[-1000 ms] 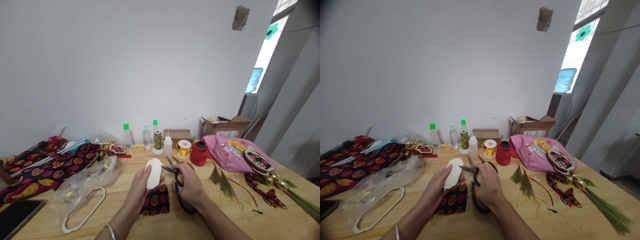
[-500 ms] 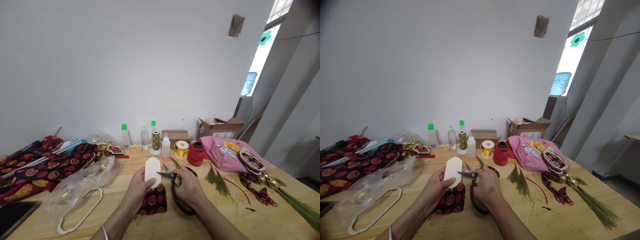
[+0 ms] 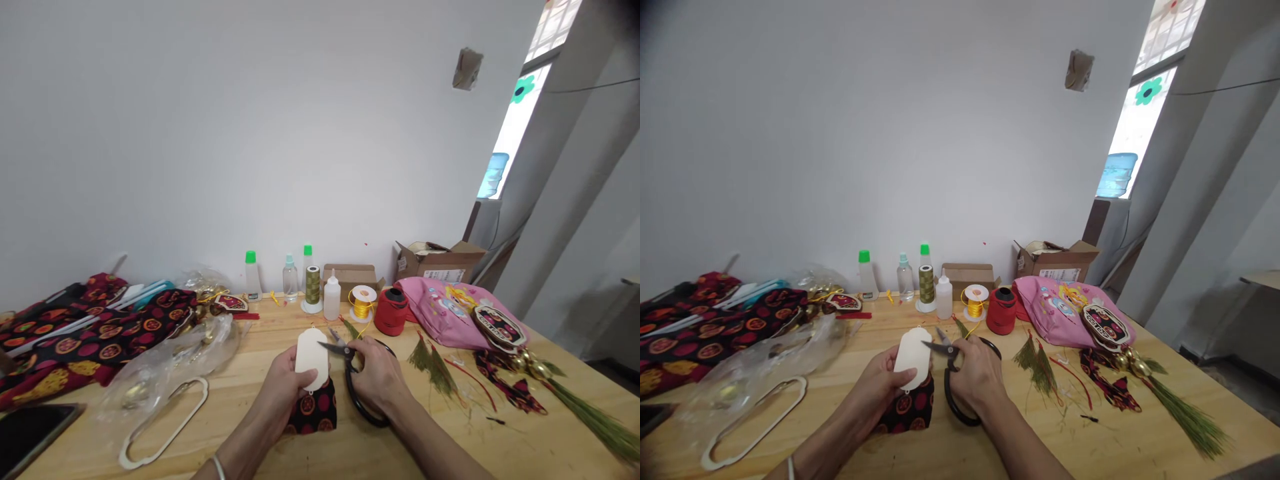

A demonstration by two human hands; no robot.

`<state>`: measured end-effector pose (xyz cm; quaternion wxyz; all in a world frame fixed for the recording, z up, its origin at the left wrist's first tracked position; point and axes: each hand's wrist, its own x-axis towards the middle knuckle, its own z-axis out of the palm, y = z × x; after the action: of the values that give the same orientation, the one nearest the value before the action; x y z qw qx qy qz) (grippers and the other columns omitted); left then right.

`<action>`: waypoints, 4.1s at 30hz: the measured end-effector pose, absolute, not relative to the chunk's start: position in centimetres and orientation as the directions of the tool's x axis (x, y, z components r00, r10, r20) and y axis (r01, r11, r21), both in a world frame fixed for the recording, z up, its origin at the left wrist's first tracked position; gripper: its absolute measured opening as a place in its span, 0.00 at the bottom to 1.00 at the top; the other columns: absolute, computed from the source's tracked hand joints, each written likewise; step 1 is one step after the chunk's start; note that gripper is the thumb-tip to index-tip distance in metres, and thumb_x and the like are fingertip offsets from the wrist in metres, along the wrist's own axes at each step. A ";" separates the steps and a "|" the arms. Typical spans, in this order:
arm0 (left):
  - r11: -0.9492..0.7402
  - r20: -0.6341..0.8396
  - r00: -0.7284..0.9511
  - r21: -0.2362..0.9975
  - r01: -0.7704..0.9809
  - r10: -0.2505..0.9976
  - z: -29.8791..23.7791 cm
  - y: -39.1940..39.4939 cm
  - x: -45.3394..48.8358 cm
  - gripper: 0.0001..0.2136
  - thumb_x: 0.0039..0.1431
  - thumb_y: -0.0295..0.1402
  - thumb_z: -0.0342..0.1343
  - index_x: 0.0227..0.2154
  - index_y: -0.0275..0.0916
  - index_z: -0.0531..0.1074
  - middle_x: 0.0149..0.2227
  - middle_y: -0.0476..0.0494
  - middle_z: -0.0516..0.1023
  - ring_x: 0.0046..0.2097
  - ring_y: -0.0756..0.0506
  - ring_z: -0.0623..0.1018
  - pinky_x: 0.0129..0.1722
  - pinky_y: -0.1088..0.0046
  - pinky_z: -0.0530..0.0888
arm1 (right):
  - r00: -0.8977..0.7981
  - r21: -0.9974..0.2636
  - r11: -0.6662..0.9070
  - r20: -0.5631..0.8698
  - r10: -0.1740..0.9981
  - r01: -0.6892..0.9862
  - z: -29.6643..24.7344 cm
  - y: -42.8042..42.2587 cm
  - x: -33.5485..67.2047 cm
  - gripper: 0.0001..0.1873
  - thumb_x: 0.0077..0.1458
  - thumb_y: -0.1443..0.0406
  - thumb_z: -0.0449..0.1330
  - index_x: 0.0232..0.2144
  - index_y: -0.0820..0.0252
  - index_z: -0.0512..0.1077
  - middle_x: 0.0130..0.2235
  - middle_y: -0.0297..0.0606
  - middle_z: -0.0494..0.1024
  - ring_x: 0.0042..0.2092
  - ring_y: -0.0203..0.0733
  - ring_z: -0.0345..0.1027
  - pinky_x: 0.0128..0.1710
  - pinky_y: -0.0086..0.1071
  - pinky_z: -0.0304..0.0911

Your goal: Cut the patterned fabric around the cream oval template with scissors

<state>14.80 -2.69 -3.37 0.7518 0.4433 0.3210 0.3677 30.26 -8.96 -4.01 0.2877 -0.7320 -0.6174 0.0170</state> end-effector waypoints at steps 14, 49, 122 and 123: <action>0.335 -0.170 0.519 0.910 -0.243 0.838 -3.5 -2.6 14.8 0.14 0.32 0.20 0.59 0.28 0.32 0.70 0.22 0.48 0.76 0.24 0.50 0.73 0.27 0.76 0.68 | 0.252 -0.438 -0.088 0.332 0.909 0.895 -4.0 -9.0 30.4 0.12 0.40 0.67 0.56 0.31 0.54 0.71 0.30 0.36 0.71 0.34 0.41 0.65 0.31 0.29 0.55; 0.323 -0.194 0.437 0.915 -0.243 0.878 -3.6 -2.1 14.5 0.12 0.37 0.19 0.57 0.29 0.32 0.69 0.23 0.47 0.76 0.25 0.50 0.74 0.28 0.77 0.70 | 0.198 -0.378 -0.070 0.311 0.929 0.923 -4.0 -8.9 30.3 0.15 0.37 0.69 0.54 0.32 0.54 0.70 0.30 0.35 0.69 0.34 0.39 0.63 0.32 0.27 0.52; 0.048 -0.006 0.573 0.997 -0.059 0.820 -2.7 -2.7 15.2 0.25 0.37 0.29 0.62 0.42 0.35 0.63 0.33 0.43 0.73 0.27 0.49 0.72 0.23 0.76 0.72 | 0.340 -0.956 0.286 0.288 0.895 0.055 -2.6 -8.4 29.6 0.12 0.46 0.57 0.56 0.29 0.61 0.63 0.15 0.23 0.58 0.15 0.27 0.49 0.13 0.22 0.46; 0.070 -0.013 0.585 0.995 -0.075 0.811 -2.8 -2.6 15.2 0.26 0.37 0.28 0.62 0.43 0.36 0.62 0.34 0.43 0.73 0.28 0.49 0.73 0.24 0.75 0.72 | 0.348 -0.957 0.286 0.287 0.893 0.054 -2.6 -8.4 29.6 0.12 0.46 0.57 0.55 0.29 0.61 0.63 0.15 0.23 0.58 0.15 0.27 0.49 0.13 0.22 0.46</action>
<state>15.21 -2.64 -2.80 0.6626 0.5945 0.3096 0.3342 29.59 -8.37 -2.62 0.6491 -0.5027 -0.4709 0.3230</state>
